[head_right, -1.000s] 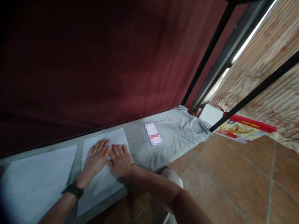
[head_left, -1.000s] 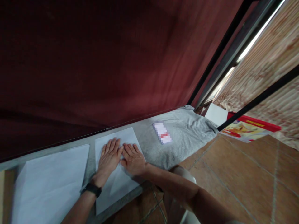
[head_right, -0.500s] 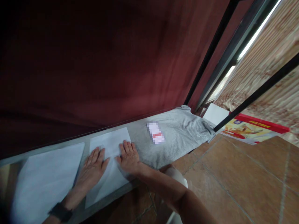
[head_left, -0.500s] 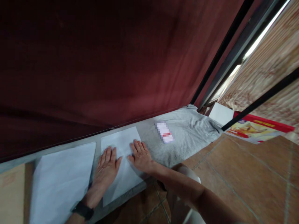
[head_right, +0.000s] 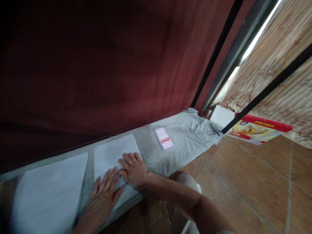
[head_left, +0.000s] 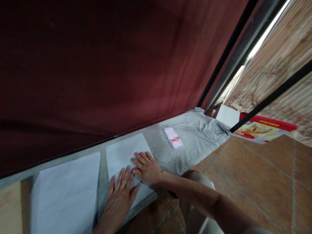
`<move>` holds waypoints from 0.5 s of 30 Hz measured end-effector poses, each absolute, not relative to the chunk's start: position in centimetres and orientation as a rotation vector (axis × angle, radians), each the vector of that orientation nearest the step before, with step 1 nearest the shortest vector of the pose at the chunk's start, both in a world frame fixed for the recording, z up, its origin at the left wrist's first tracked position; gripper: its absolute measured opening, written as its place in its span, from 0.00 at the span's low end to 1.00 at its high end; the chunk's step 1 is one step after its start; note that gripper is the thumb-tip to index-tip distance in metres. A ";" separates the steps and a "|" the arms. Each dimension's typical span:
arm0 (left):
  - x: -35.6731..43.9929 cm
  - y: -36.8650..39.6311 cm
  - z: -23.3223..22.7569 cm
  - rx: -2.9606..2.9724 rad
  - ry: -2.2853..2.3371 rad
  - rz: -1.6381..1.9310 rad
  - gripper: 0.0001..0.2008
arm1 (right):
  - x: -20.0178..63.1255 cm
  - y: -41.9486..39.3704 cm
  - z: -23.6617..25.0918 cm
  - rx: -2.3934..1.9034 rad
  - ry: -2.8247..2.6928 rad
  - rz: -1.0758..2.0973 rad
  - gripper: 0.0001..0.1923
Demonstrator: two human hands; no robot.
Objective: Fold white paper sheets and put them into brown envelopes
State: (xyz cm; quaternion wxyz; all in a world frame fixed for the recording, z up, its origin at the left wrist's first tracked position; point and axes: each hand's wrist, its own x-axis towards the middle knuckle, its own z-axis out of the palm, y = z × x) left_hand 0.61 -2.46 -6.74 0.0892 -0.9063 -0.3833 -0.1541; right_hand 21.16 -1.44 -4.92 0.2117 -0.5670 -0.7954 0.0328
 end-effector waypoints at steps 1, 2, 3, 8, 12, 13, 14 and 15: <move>0.5 -2.7 -6.7 -2.691 -1.135 -0.465 0.31 | 21.2 -1.5 -5.0 -1.576 -2.211 0.089 0.29; 0.5 -3.0 -6.7 -2.692 -1.124 -0.472 0.32 | 21.3 -1.4 -5.1 -1.578 -2.214 0.086 0.29; 0.5 -3.3 -6.7 -2.701 -1.104 -0.478 0.32 | 21.4 -1.4 -5.0 -1.582 -2.219 0.085 0.29; 0.9 -4.3 -6.3 -2.777 -0.969 -0.484 0.33 | 21.6 -1.4 -4.0 -1.588 -2.273 0.120 0.27; 1.1 -4.2 -5.6 -2.804 -0.936 -0.499 0.35 | 21.4 -0.9 -3.2 -1.597 -2.267 0.194 0.26; 1.1 -4.2 -5.5 -2.809 -0.923 -0.505 0.35 | 21.5 -0.7 -2.8 -1.604 -2.252 0.214 0.26; 1.1 -4.1 -5.4 -2.809 -0.906 -0.510 0.35 | 21.6 -0.6 -2.3 -1.605 -2.233 0.235 0.26; 1.1 -4.0 -5.3 -2.807 -0.884 -0.514 0.35 | 21.9 -0.4 -1.6 -1.598 -2.209 0.255 0.26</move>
